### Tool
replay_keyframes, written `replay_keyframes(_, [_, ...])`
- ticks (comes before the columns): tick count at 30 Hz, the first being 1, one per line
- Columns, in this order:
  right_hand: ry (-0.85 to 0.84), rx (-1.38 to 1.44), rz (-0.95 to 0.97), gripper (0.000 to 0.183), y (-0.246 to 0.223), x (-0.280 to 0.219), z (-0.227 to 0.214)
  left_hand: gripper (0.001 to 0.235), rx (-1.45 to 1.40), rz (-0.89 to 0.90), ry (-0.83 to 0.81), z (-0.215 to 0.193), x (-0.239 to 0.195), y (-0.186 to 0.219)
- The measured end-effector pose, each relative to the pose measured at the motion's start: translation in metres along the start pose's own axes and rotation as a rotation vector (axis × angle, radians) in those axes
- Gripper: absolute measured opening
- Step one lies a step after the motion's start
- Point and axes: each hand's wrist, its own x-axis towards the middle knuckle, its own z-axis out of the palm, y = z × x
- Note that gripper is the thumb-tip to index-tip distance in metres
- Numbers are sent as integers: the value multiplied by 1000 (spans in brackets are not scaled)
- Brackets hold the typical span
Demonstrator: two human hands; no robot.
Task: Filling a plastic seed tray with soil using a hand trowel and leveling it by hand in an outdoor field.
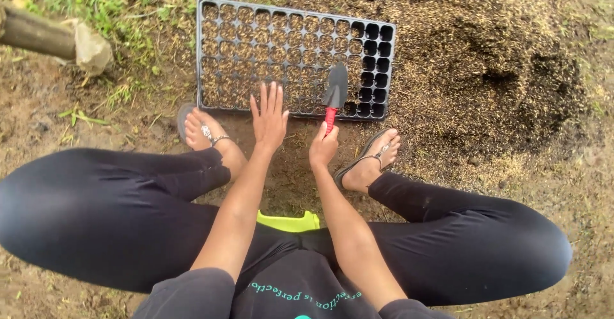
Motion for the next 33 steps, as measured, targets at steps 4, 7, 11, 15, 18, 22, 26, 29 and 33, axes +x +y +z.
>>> replay_keyframes(4, [43,-7,44,34,-6,11,-5,67,33,32,-7,-1,0,0])
replay_keyframes(7, [57,-57,77,36,2,30,-2,69,48,51,18,0,0,0])
replay_keyframes(11, [205,-45,226,32,14,59,2,70,38,60,40,3,1,0])
replay_keyframes(15, [229,-14,209,34,2,63,-14,70,20,46,60,2,1,1])
replay_keyframes(18, [82,-37,114,34,-18,48,-23,69,3,17,67,5,3,4])
replay_keyframes(22, [74,-103,151,37,-2,59,-9,70,-53,-3,47,9,10,16])
replay_keyframes(26, [104,-81,213,36,-8,69,-12,66,-81,-15,18,4,15,30])
replay_keyframes(29, [0,-77,104,37,-33,63,-20,67,-75,17,18,0,15,38])
replay_keyframes(33, [-123,-173,15,38,-41,66,-14,68,-45,35,0,-7,11,38])
